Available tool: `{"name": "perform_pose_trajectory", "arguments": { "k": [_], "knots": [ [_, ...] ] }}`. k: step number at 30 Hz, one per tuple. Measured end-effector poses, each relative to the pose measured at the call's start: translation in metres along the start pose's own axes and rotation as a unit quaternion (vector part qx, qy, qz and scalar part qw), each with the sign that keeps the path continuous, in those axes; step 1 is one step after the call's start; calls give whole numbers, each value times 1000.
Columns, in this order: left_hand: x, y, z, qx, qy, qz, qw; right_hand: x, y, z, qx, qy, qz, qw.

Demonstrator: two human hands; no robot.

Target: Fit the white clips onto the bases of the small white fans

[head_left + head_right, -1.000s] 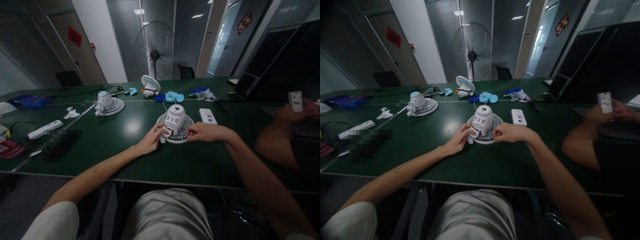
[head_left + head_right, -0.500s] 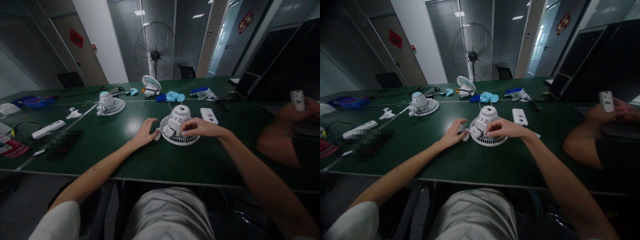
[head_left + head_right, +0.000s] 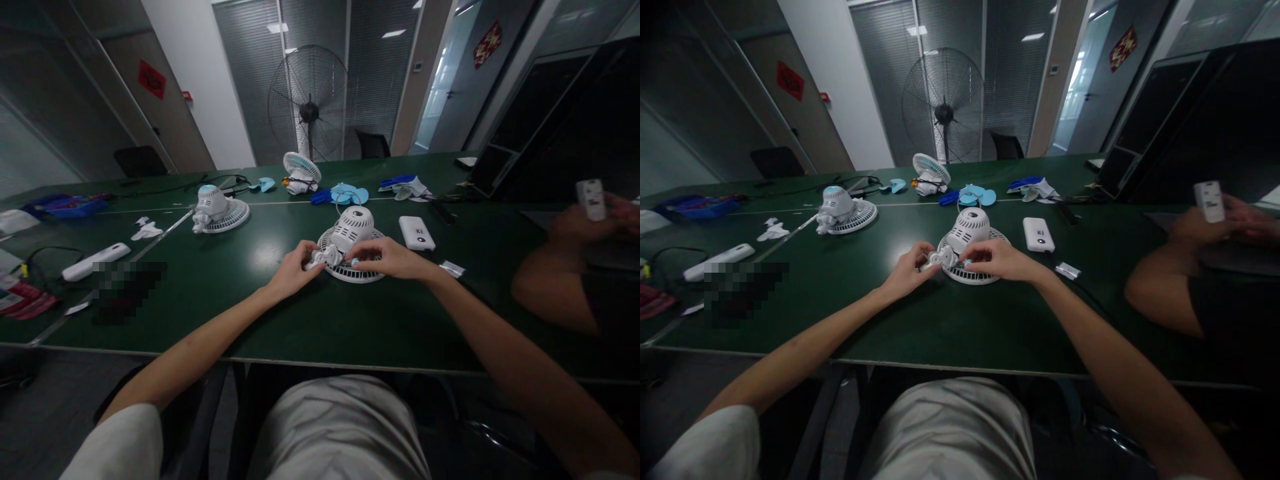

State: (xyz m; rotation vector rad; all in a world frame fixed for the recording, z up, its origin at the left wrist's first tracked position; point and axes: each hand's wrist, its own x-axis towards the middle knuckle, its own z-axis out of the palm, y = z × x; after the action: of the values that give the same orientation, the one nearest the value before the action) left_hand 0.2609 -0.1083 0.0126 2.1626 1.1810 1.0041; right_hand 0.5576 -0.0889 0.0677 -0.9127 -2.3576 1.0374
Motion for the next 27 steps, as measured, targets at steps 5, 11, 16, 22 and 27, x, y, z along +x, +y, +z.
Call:
{"name": "perform_pose_trajectory", "arguments": {
  "k": [5, 11, 16, 22, 27],
  "knots": [
    [-3, 5, -2, -8, 12, 33, 999, 0, 0, 2, 1, 7, 11, 1000],
    [-6, 8, 4, -55, 33, 25, 998, 1, -6, 5, -15, 2, 2, 1000],
    [-3, 7, 8, -91, 41, -16, 995, 1, -12, 6, -20, 0, -15, 1000],
    [1, 5, 5, -97, 57, -32, 993, 2, -14, 8, -32, -7, -19, 999],
    [-1, 4, 7, -137, 32, -71, 987, 4, -15, 16, -37, 28, -34, 998]
  ]
}}
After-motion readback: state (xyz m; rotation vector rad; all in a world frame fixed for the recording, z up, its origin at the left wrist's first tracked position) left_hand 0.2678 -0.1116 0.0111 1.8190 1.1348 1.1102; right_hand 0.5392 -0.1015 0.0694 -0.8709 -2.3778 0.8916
